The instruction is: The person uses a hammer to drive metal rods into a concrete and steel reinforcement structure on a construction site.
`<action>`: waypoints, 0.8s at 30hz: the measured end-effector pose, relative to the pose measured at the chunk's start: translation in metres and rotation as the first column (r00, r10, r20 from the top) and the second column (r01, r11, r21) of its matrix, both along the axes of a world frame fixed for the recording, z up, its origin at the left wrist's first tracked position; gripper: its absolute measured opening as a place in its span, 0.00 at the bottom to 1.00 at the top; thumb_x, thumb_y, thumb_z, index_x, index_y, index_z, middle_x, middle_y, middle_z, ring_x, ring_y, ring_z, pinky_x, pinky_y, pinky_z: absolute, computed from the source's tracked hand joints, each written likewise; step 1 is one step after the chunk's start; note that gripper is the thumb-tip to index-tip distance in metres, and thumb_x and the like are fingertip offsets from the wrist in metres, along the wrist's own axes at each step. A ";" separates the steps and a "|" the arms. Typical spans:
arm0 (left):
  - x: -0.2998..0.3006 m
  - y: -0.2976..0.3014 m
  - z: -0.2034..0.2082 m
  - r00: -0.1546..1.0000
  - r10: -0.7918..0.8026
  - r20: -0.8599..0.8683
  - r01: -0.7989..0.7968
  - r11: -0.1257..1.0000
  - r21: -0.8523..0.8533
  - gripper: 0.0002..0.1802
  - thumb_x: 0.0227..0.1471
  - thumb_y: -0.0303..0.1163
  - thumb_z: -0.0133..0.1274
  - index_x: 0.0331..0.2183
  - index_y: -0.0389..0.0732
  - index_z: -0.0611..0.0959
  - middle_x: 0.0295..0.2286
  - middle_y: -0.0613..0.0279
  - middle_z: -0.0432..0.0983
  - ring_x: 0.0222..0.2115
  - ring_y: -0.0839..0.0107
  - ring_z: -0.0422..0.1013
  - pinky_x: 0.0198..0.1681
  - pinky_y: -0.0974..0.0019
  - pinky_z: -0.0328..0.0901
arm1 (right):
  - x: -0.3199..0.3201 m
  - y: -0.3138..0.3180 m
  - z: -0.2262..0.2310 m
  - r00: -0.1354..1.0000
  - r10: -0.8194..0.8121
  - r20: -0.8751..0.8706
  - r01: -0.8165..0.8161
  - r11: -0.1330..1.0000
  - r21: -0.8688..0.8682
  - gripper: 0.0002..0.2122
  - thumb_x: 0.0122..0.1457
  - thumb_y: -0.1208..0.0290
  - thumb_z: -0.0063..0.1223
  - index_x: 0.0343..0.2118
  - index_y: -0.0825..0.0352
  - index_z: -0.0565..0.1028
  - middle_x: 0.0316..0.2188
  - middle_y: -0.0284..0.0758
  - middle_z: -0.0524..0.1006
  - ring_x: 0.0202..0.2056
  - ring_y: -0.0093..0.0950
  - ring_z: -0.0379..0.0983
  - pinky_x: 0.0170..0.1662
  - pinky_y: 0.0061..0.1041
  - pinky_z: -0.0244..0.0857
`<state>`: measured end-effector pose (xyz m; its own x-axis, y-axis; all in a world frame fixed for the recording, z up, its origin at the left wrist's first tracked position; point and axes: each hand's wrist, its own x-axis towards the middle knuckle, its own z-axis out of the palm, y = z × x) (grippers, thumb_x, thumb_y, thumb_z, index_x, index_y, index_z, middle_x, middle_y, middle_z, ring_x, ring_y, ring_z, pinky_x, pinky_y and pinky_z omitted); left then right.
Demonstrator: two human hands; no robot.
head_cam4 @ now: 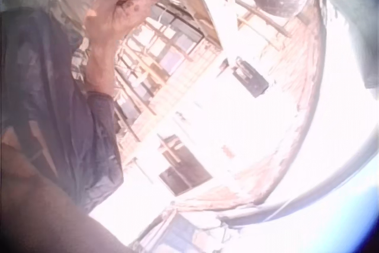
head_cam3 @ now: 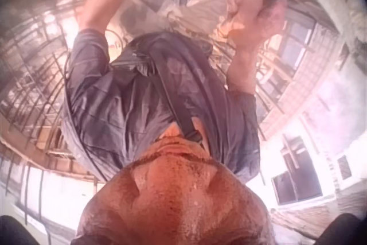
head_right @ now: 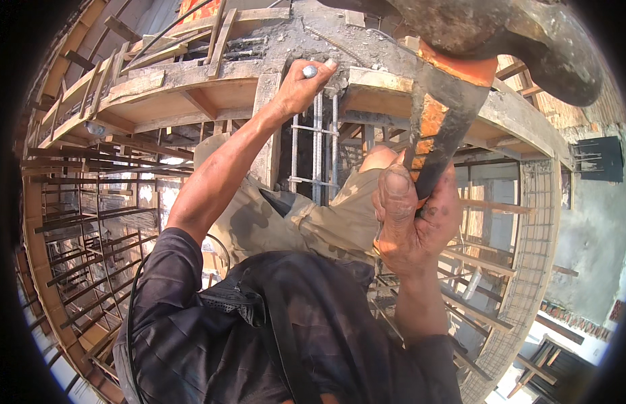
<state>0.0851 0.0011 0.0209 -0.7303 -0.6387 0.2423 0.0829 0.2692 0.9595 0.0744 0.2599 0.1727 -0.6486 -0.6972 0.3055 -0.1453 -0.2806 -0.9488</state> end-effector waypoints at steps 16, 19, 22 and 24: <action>-0.008 -0.026 -0.014 0.992 -0.007 0.128 0.014 0.999 -0.048 0.25 0.56 0.44 0.57 0.18 0.35 0.75 0.13 0.66 0.59 0.19 0.77 0.54 0.22 0.60 0.56 | -0.026 -0.050 0.042 0.941 -0.111 -0.320 0.162 0.977 0.140 0.13 0.65 0.63 0.56 0.29 0.69 0.72 0.18 0.30 0.69 0.19 0.20 0.66 0.21 0.25 0.60; -0.014 -0.027 -0.007 0.979 -0.100 0.179 0.118 0.989 -0.093 0.26 0.57 0.46 0.58 0.17 0.38 0.74 0.14 0.67 0.58 0.20 0.78 0.56 0.24 0.63 0.56 | -0.029 -0.065 0.087 0.948 -0.182 -0.260 0.145 0.977 -0.155 0.19 0.64 0.59 0.57 0.22 0.68 0.70 0.15 0.28 0.65 0.15 0.19 0.63 0.19 0.20 0.58; -0.014 -0.024 -0.017 0.992 -0.057 0.113 0.067 0.993 -0.093 0.29 0.54 0.46 0.59 0.14 0.39 0.66 0.13 0.69 0.53 0.19 0.78 0.51 0.22 0.62 0.52 | -0.036 -0.078 0.041 0.987 -0.108 -0.119 0.087 0.981 -0.172 0.13 0.65 0.64 0.56 0.28 0.69 0.71 0.16 0.29 0.66 0.18 0.19 0.64 0.20 0.17 0.57; -0.018 -0.023 -0.017 0.992 -0.077 0.096 0.085 0.993 -0.082 0.29 0.52 0.47 0.60 0.14 0.38 0.67 0.13 0.68 0.55 0.19 0.76 0.52 0.23 0.61 0.54 | -0.045 -0.059 -0.023 0.985 0.034 -0.170 0.045 0.896 0.442 0.09 0.66 0.66 0.53 0.34 0.67 0.72 0.18 0.27 0.68 0.22 0.14 0.65 0.21 0.17 0.59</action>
<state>0.0666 -0.0221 0.0039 -0.8009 -0.5559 0.2225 0.0196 0.3471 0.9376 0.0294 0.2010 0.1501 -0.6192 -0.7821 0.0706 -0.3143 0.1644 -0.9350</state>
